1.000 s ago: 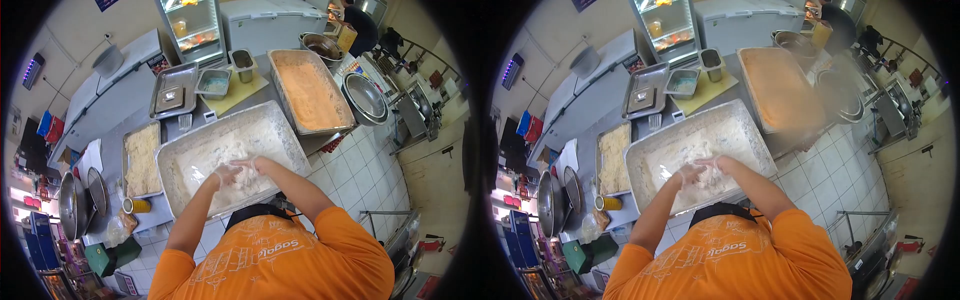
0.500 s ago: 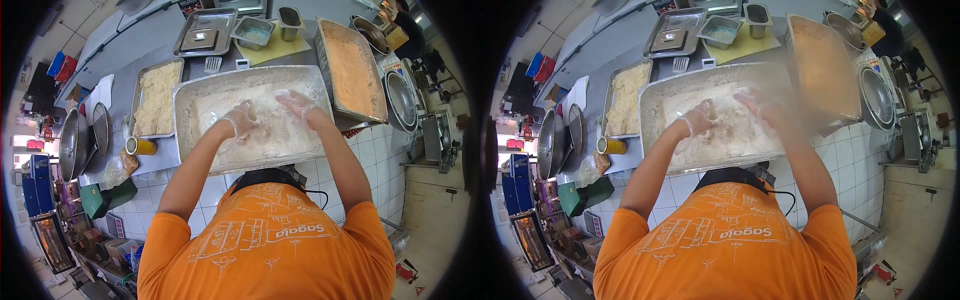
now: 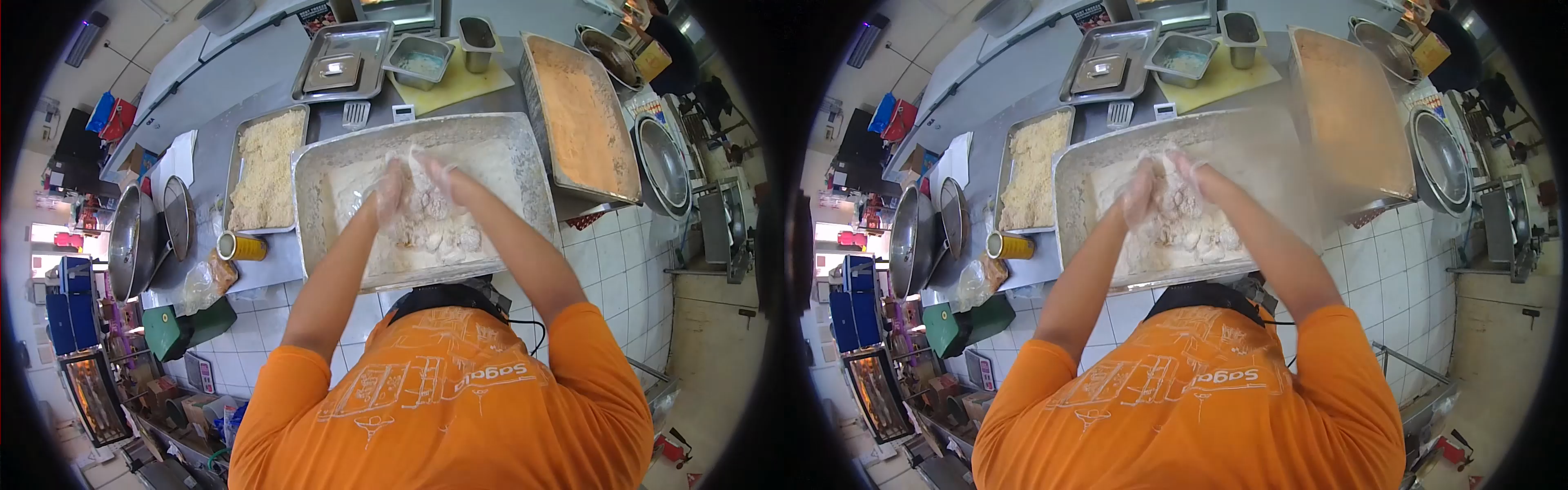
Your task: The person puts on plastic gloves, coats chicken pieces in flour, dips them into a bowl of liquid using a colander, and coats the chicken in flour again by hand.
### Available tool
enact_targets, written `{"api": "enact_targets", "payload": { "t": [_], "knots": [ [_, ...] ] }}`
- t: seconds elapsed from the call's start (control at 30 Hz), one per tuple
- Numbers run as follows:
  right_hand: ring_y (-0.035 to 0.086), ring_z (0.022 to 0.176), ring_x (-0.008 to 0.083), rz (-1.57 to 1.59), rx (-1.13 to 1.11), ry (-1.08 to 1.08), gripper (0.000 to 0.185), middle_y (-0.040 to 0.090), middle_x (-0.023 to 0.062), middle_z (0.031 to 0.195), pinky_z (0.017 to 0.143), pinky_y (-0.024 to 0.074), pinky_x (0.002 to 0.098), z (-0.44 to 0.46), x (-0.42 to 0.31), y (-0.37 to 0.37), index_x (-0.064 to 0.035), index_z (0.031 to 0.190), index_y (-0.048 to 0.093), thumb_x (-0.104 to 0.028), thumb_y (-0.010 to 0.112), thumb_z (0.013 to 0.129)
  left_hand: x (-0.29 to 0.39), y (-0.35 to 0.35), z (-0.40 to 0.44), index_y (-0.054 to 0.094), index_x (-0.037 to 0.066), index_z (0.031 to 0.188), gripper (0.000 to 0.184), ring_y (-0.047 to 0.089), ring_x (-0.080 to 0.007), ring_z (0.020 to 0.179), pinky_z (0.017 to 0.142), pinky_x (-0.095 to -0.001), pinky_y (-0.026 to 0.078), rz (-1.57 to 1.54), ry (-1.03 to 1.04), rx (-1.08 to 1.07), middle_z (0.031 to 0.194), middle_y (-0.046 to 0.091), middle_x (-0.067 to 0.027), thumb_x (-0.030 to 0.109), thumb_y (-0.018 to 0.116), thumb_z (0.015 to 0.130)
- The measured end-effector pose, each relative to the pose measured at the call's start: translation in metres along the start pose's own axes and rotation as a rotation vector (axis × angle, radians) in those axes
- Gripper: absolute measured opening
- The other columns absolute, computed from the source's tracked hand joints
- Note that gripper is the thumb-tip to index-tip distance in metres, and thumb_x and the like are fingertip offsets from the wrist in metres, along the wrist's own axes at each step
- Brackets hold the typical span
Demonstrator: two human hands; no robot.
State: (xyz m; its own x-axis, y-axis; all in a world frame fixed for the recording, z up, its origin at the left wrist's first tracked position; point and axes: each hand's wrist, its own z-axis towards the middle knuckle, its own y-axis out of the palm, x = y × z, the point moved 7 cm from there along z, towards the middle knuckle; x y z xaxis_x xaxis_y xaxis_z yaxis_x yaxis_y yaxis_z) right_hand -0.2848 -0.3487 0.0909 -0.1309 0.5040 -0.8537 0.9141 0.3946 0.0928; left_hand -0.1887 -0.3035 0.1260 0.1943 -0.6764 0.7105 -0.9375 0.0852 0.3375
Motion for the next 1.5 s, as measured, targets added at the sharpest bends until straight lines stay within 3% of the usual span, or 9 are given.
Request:
{"api": "enact_targets", "payload": {
  "t": [0.27, 0.33, 0.63, 0.73, 0.8, 1.03, 1.23, 1.33, 1.5],
  "knots": [
    [0.046, 0.128, 0.0299, -0.840, 0.144, 0.158, 0.078, 0.047, 0.0164, 0.141, 0.112, 0.0265, 0.0346, -0.048, 0.010, -0.082, -0.0031, 0.144, 0.035, -0.055, 0.054, 0.088, -0.029, -0.068, -0.029, 0.041, 0.006, 0.136, 0.054, 0.052, -0.0242, 0.112, 0.091, -0.0408, 0.048, 0.805, -0.159, 0.084, 0.135, 0.045, -0.0097, 0.044, 0.039, 0.099],
    [0.047, 0.128, 0.0307, -1.091, 0.160, 0.311, 0.080, 0.047, 0.0180, 0.141, 0.111, 0.0285, 0.0360, -0.022, 0.058, -0.101, -0.0036, 0.145, 0.034, -0.053, 0.057, 0.087, -0.065, -0.060, -0.024, 0.046, 0.005, 0.133, 0.051, 0.053, -0.0237, 0.108, 0.087, -0.0382, 0.048, 0.470, -0.320, 0.083, 0.130, 0.050, -0.0096, 0.042, 0.044, 0.098],
    [0.048, 0.124, 0.0270, -0.545, -0.226, -0.122, 0.087, 0.048, 0.0198, 0.138, 0.102, 0.0387, 0.0334, -0.019, 0.017, -0.011, -0.0019, 0.146, 0.029, -0.023, 0.077, 0.076, -0.059, -0.062, 0.037, 0.046, -0.001, 0.133, 0.050, 0.063, -0.0229, 0.090, 0.079, -0.0345, 0.053, 0.646, 0.166, 0.256, 0.105, 0.064, -0.0156, 0.024, 0.058, 0.092],
    [0.048, 0.124, 0.0278, -0.676, -0.066, -0.208, 0.088, 0.047, 0.0219, 0.138, 0.103, 0.0381, 0.0327, -0.055, -0.026, -0.035, 0.0004, 0.146, 0.026, -0.024, 0.076, 0.078, -0.014, -0.019, -0.025, 0.044, 0.001, 0.135, 0.048, 0.063, -0.0229, 0.097, 0.084, -0.0325, 0.052, 0.494, 0.313, 0.045, 0.110, 0.062, -0.0195, 0.021, 0.053, 0.093],
    [0.048, 0.125, 0.0293, -0.898, 0.107, -0.237, 0.089, 0.047, 0.0226, 0.138, 0.103, 0.0382, 0.0320, -0.067, -0.052, -0.045, 0.0007, 0.146, 0.025, -0.031, 0.075, 0.079, -0.030, -0.048, 0.014, 0.041, 0.005, 0.138, 0.048, 0.063, -0.0220, 0.096, 0.084, -0.0309, 0.052, 1.172, 0.570, 0.269, 0.109, 0.062, -0.0184, 0.019, 0.051, 0.093],
    [0.044, 0.130, 0.0338, -1.052, -0.039, -0.101, 0.093, 0.045, 0.0254, 0.139, 0.107, 0.0354, 0.0342, -0.076, -0.085, -0.038, 0.0015, 0.145, 0.030, -0.060, 0.061, 0.082, -0.007, -0.018, -0.009, 0.044, 0.008, 0.134, 0.048, 0.063, -0.0345, 0.101, 0.090, -0.0383, 0.047, 0.702, 0.253, 0.017, 0.103, 0.065, -0.0234, 0.027, 0.056, 0.092],
    [0.043, 0.130, 0.0364, -1.208, 0.137, 0.004, 0.092, 0.044, 0.0254, 0.140, 0.109, 0.0329, 0.0346, 0.081, 0.032, -0.163, 0.0009, 0.141, 0.038, -0.069, 0.049, 0.082, -0.034, -0.122, 0.035, 0.028, 0.002, 0.144, 0.072, 0.051, -0.0395, 0.121, 0.102, -0.0381, 0.040, 1.158, 0.034, 0.452, 0.129, 0.054, -0.0241, 0.047, 0.048, 0.091],
    [0.042, 0.131, 0.0350, -0.844, 0.195, -0.060, 0.092, 0.043, 0.0236, 0.142, 0.108, 0.0331, 0.0367, 0.050, 0.008, -0.106, 0.0004, 0.141, 0.038, -0.069, 0.050, 0.081, -0.066, -0.170, 0.095, 0.027, 0.001, 0.144, 0.074, 0.045, -0.0390, 0.127, 0.104, -0.0374, 0.038, 1.197, 0.108, 0.560, 0.132, 0.052, -0.0251, 0.052, 0.042, 0.092],
    [0.035, 0.136, 0.0307, -0.495, -0.180, 0.194, 0.093, 0.038, 0.0189, 0.147, 0.109, 0.0304, 0.0421, 0.044, 0.018, -0.005, -0.0020, 0.144, 0.035, -0.069, 0.051, 0.082, -0.099, -0.146, 0.120, 0.038, 0.005, 0.137, 0.060, 0.054, -0.0311, 0.114, 0.096, -0.0409, 0.044, 0.016, 0.056, 0.153, 0.130, 0.049, -0.0177, 0.040, 0.054, 0.091]
  ]
}}
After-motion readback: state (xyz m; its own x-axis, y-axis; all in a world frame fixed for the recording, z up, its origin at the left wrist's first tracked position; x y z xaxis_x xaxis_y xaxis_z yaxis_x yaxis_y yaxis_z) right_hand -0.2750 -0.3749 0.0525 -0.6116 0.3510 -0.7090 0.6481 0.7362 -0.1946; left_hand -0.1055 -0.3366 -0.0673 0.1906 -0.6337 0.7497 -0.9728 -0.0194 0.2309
